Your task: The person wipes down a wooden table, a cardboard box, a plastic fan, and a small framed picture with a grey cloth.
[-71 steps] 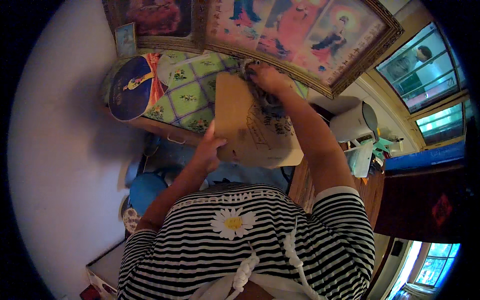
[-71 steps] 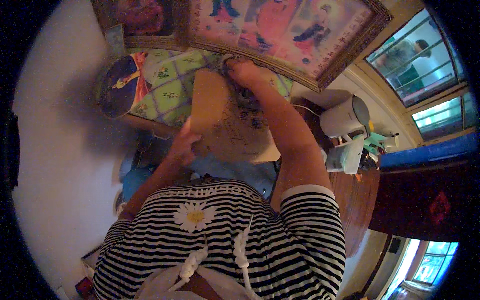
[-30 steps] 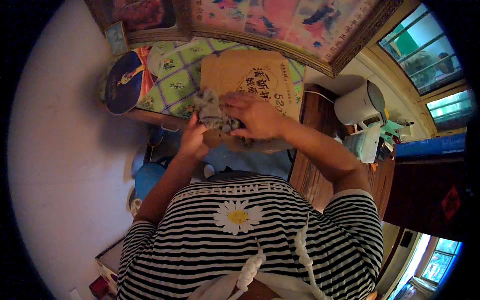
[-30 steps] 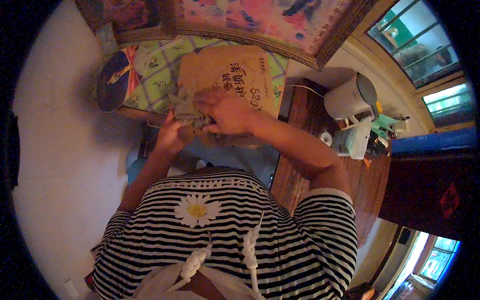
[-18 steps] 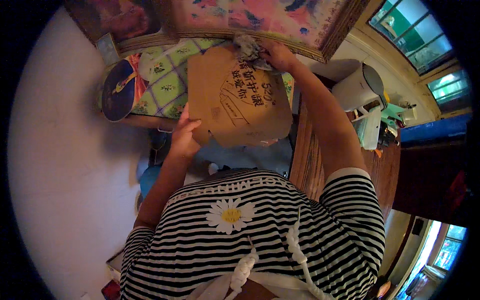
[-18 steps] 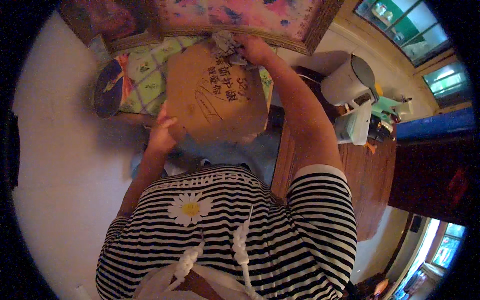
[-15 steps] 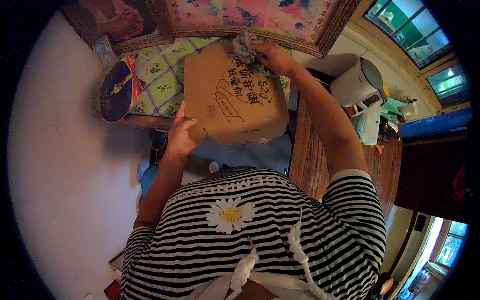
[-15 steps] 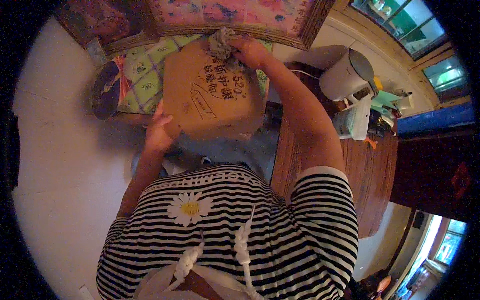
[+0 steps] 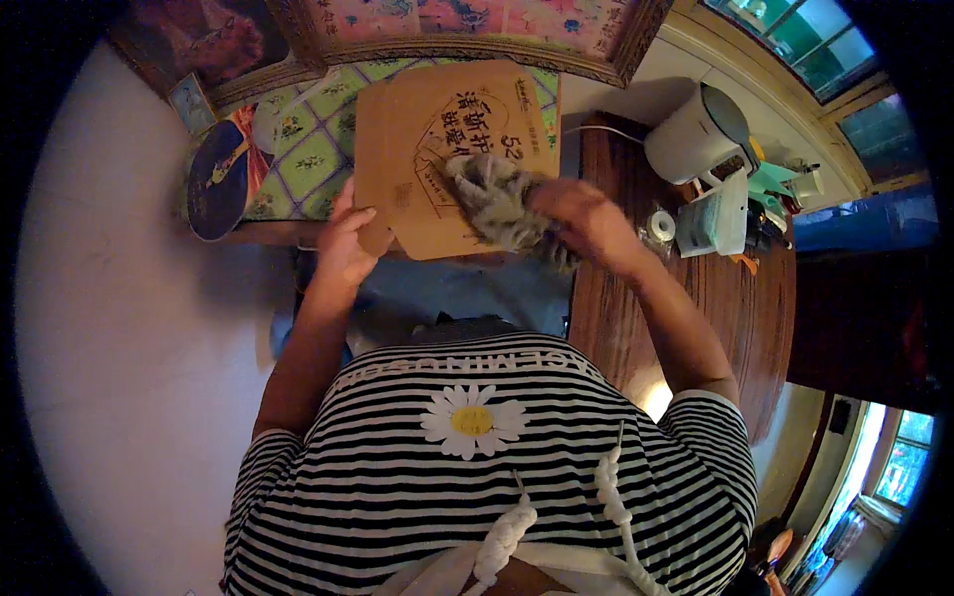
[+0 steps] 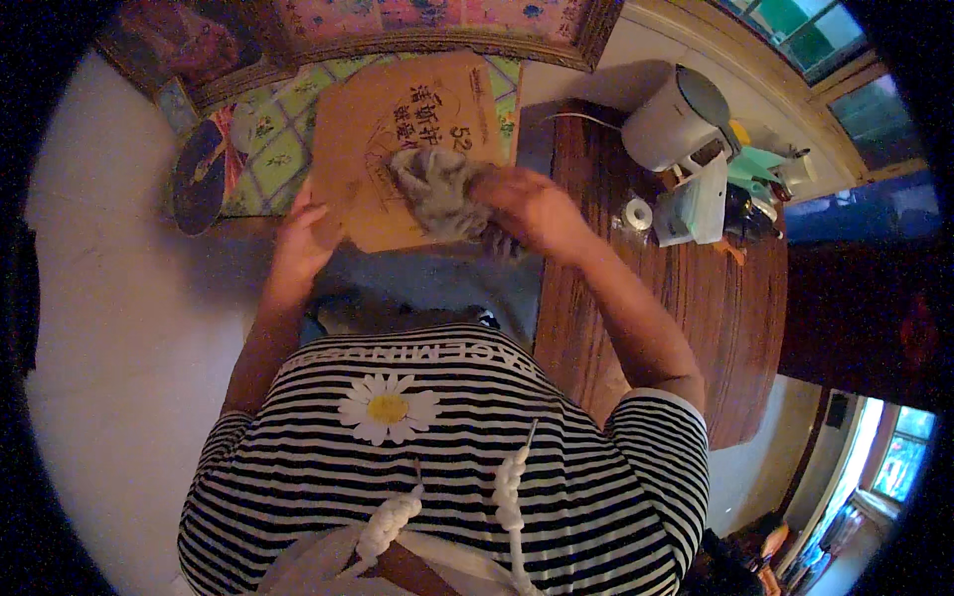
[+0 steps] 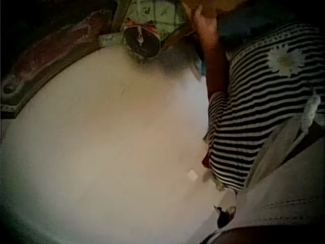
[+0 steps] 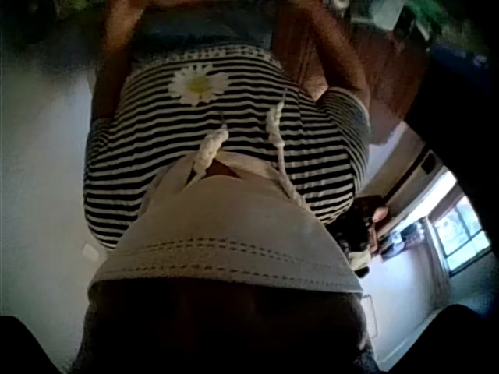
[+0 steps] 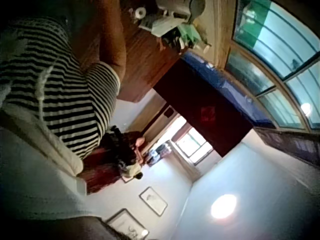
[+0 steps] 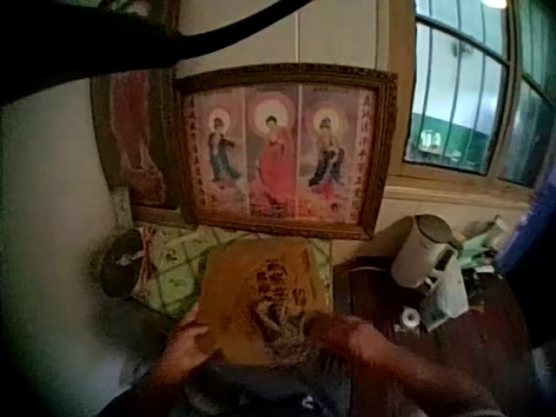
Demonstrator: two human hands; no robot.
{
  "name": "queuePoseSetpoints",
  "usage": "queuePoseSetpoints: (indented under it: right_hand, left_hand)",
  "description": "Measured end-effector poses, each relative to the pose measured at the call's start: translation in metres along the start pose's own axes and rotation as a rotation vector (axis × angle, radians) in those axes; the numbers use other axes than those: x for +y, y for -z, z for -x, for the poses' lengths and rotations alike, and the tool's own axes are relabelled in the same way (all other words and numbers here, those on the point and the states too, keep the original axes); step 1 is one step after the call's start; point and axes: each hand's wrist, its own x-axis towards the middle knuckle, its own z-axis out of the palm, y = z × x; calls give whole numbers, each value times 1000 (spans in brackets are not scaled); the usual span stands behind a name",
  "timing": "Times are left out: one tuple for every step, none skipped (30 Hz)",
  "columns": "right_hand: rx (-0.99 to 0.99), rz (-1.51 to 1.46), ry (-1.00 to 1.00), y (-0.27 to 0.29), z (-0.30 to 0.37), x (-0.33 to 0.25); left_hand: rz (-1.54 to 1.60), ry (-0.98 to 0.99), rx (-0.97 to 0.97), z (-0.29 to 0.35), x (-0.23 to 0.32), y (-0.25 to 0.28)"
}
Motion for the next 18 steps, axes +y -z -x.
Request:
queuePoseSetpoints:
  right_hand:
    - [63, 27, -71, 2, -5, 3]
    - [67, 34, -79, -4, -11, 7]
    - [130, 101, -233, -14, -18, 13]
    - [194, 166, -386, -23, -24, 14]
    - [123, 230, -520, -29, -39, 3]
    - [123, 233, -519, -36, -55, -8]
    - [8, 253, -584, -43, -71, -21]
    - [-108, 268, -647, -53, -85, -33]
    - [22, 349, -517, -70, -94, -44]
    - [150, 427, -384, -86, -100, -56]
    - [142, 424, -372, -96, -112, -72]
    - [184, 403, -349, -101, -119, -85]
    - [225, 383, -325, -104, -124, -94]
    - [225, 390, -342, -107, -125, -98]
    - [228, 368, -323, -109, -128, -104]
    - [231, 346, -303, -111, -129, -109]
    - [232, 348, -304, -112, -127, -115]
    - [240, 318, -237, -112, -123, -121]
  left_hand:
    - [0, 4, -8, 1, 0, -2]
    - [-10, 26, 19, 1, 0, -4]
    - [-20, 49, 43, 0, -1, -6]
    - [-19, 56, 32, -1, -2, -7]
    - [-8, 83, 54, -1, -2, -6]
    - [2, 110, 78, 0, -2, -5]
    - [4, 117, 71, 0, -3, -6]
    - [26, 135, 99, 0, -4, -7]
    - [49, 150, 127, -2, -4, -5]
    - [50, 155, 123, -11, -10, 8]
    - [164, 142, 41, -23, -22, 32]
    - [271, 145, -55, -27, -22, 32]
    - [273, 153, -59, -24, -21, 36]
    - [386, 184, -147, -12, -6, 15]
    - [500, 205, -229, -3, 5, 5]
    - [500, 213, -232, -4, 6, 9]
    - [491, 198, -290, -7, 9, 17]
    - [483, 183, -348, -8, 11, 24]
